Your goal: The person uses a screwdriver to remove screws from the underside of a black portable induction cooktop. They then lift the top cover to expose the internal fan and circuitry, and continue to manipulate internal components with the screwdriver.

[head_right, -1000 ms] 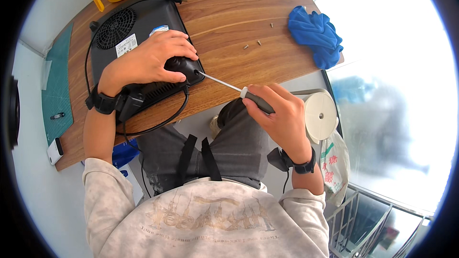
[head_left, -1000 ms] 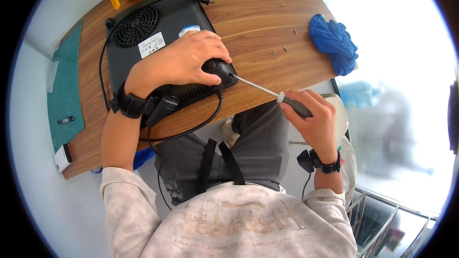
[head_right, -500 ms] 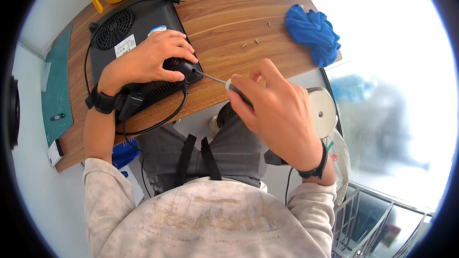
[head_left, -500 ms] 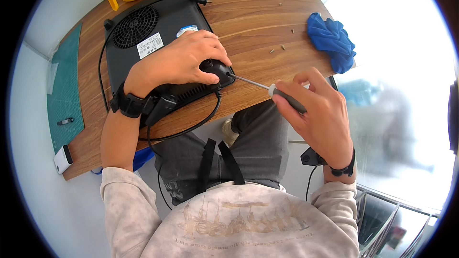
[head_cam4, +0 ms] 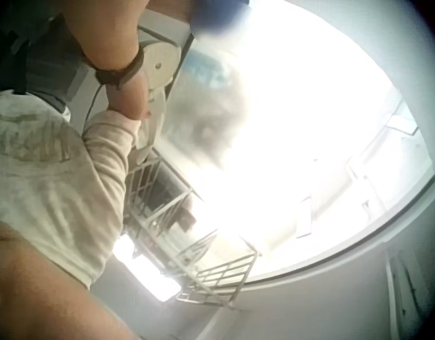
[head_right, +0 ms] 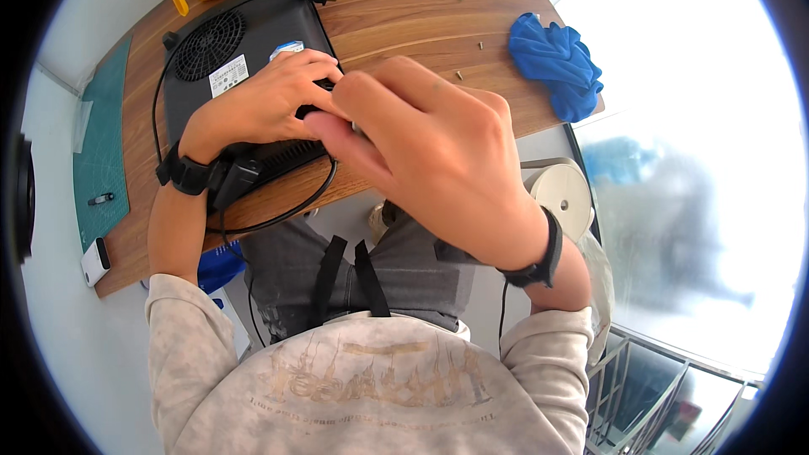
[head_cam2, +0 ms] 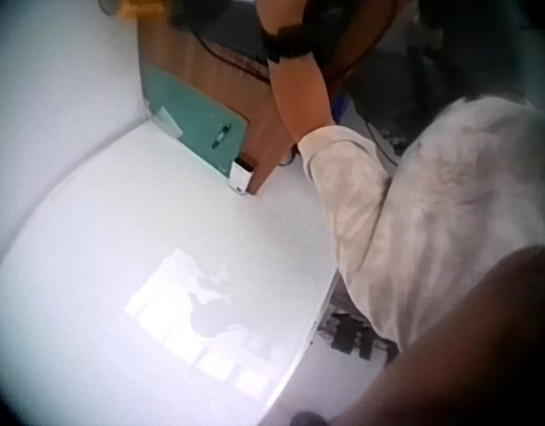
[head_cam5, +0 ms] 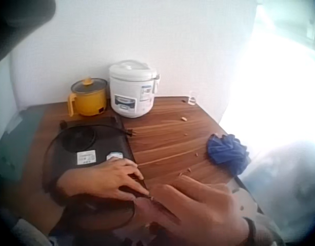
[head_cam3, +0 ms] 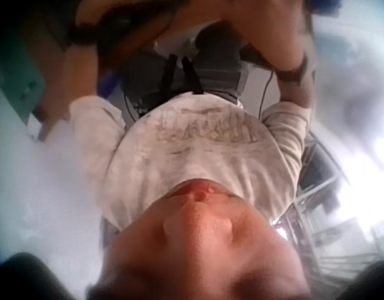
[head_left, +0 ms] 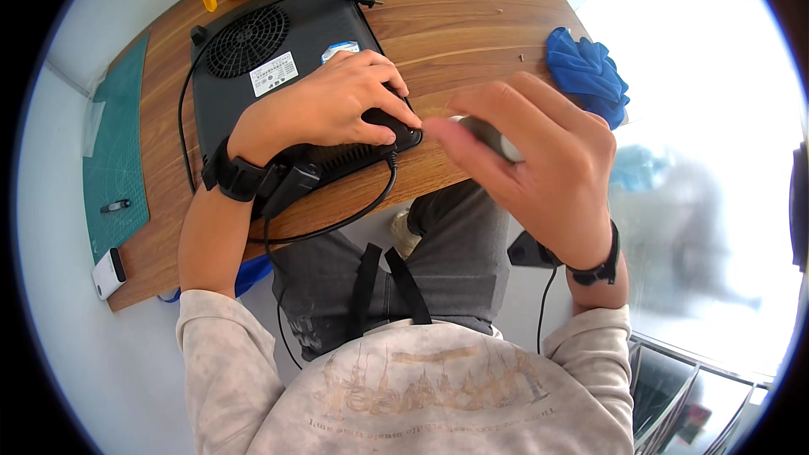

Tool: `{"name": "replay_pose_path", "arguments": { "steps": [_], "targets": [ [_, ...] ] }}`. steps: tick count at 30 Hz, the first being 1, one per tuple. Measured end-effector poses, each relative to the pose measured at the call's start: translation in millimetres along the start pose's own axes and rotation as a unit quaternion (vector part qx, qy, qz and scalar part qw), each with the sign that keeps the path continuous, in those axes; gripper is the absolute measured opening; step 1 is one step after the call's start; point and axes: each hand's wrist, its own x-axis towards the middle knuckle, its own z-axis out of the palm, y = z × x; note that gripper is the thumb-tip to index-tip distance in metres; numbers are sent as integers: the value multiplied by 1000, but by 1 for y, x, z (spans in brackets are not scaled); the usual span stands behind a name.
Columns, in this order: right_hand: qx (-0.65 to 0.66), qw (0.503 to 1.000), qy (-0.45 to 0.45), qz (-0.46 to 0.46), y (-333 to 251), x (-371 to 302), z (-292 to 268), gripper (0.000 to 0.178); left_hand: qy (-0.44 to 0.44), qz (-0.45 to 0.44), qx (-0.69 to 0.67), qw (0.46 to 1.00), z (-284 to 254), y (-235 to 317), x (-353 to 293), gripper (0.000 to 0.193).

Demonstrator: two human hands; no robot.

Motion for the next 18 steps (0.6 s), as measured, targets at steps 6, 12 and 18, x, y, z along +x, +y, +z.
{"name": "replay_pose_path", "arguments": {
  "steps": [6,12,18],
  "targets": [
    [-135,991,3,17,0,12,3,29,6,-20,-28,999,-5,6,0,31],
    [-135,989,-50,28,-9,14,3,31,-22,-18,-10,1000,-5,4,-1,30],
    [31,999,-19,26,-11,18,3,32,-41,-44,-9,998,-7,5,1,28]
  ]
}}
